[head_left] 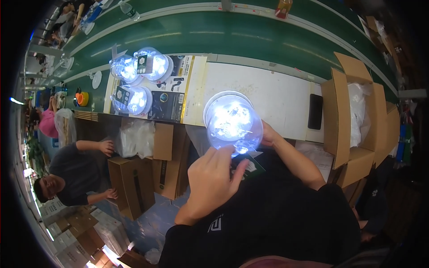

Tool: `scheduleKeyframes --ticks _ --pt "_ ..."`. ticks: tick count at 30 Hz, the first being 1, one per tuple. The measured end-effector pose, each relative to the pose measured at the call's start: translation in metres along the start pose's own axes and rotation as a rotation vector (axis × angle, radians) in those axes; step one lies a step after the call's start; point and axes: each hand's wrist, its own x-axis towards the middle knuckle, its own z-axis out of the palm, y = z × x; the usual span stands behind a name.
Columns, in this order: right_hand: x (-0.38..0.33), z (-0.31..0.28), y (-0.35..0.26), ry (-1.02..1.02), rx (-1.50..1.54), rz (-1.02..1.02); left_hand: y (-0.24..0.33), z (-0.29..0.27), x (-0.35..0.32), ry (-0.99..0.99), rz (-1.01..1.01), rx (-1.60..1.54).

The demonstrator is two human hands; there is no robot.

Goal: Packing LED light fixtures into cardboard boxes.

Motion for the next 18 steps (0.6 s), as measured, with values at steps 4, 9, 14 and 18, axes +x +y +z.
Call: scheduleKeyframes --ticks 4,9,14,18 --pt "-0.005 -0.001 -0.002 0.022 -0.011 -0.016 0.007 0.010 -0.005 0.012 0.109 0.059" --pt "-0.009 0.014 -0.007 0.041 -0.210 -0.127 0.014 0.029 -0.009 0.087 0.184 0.152" --pt "-0.008 0.012 -0.010 0.048 -0.228 -0.190 0.005 0.023 -0.006 0.195 0.102 0.091" --pt "-0.006 0.000 -0.009 0.017 -0.027 -0.089 -0.010 0.004 -0.010 0.225 -0.068 0.053"
